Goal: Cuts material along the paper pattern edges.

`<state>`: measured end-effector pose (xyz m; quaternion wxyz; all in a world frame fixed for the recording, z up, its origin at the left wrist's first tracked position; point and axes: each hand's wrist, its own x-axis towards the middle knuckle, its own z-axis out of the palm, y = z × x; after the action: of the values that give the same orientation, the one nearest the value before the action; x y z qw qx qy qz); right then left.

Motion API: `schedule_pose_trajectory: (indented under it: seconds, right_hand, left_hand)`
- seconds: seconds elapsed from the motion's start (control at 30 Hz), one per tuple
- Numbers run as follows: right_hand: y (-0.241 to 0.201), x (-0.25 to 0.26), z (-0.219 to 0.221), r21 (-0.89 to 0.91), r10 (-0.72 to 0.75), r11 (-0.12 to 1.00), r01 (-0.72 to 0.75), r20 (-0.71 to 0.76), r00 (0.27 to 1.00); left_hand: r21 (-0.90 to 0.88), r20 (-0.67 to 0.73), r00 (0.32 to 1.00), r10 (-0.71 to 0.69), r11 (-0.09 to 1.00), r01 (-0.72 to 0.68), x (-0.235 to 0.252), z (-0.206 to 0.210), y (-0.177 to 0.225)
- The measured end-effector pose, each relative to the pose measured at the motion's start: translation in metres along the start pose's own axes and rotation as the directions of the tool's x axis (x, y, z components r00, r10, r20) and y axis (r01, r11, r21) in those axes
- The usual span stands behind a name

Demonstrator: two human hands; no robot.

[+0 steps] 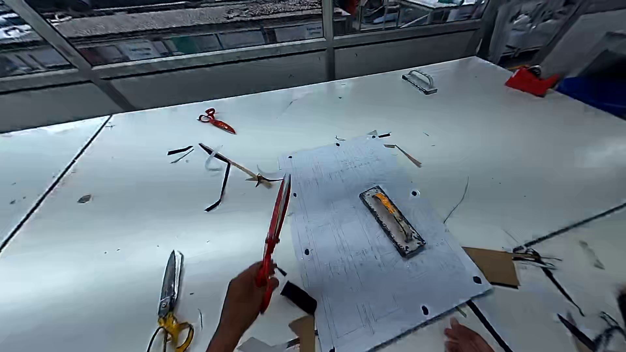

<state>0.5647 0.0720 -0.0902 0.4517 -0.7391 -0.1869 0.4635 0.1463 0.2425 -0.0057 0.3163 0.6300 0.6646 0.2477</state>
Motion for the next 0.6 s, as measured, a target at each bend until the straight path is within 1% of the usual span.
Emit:
schedule_pose_trajectory:
  seconds: [0.03, 0.1, 0.2, 0.27, 0.37, 0.43, 0.47, 0.53, 0.6]
  right_hand:
    - [-0.004, 0.008, 0.001, -0.002, -0.024, 1.0, 0.024, -0.118, 0.993]
    - [-0.011, 0.025, 0.007, -0.005, -0.037, 0.999, 0.037, -0.276, 0.96]
    - [-0.031, 0.05, 0.021, -0.015, -0.033, 0.999, 0.029, -0.406, 0.913]
    - [-0.043, 0.054, 0.031, 0.037, 0.022, 0.999, -0.005, -0.466, 0.885]
    - [-0.054, 0.05, 0.04, 0.12, 0.104, 0.991, -0.05, -0.503, 0.858]
    - [-0.056, 0.049, 0.042, 0.21, 0.17, 0.975, -0.077, -0.473, 0.864]
    - [-0.054, 0.052, 0.043, 0.241, 0.181, 0.968, -0.072, -0.466, 0.866]
    - [-0.05, 0.057, 0.044, 0.264, 0.174, 0.963, -0.051, -0.469, 0.866]
    - [-0.047, 0.062, 0.041, 0.217, 0.124, 0.976, -0.025, -0.456, 0.881]
  left_hand:
    - [0.078, -0.012, 1.0, 0.01, 0.997, -0.009, 0.031, -0.004, 0.01]
    - [0.207, -0.009, 1.0, 0.03, 0.978, -0.028, 0.087, -0.003, 0.027]
    - [0.26, 0.002, 0.997, 0.076, 0.963, -0.074, 0.158, 0.021, 0.037]
    - [0.269, 0.004, 0.999, 0.041, 0.962, -0.04, 0.188, 0.044, 0.038]
    - [0.279, -0.022, 0.998, -0.05, 0.959, 0.054, 0.209, 0.074, 0.034]
    - [0.302, -0.07, 0.994, -0.079, 0.948, 0.097, 0.215, 0.085, 0.026]
    - [0.318, -0.098, 0.992, -0.077, 0.942, 0.105, 0.218, 0.088, 0.023]
    - [0.345, -0.133, 0.988, -0.073, 0.932, 0.115, 0.218, 0.093, 0.019]
    - [0.353, -0.156, 0.984, -0.085, 0.926, 0.136, 0.216, 0.097, 0.019]
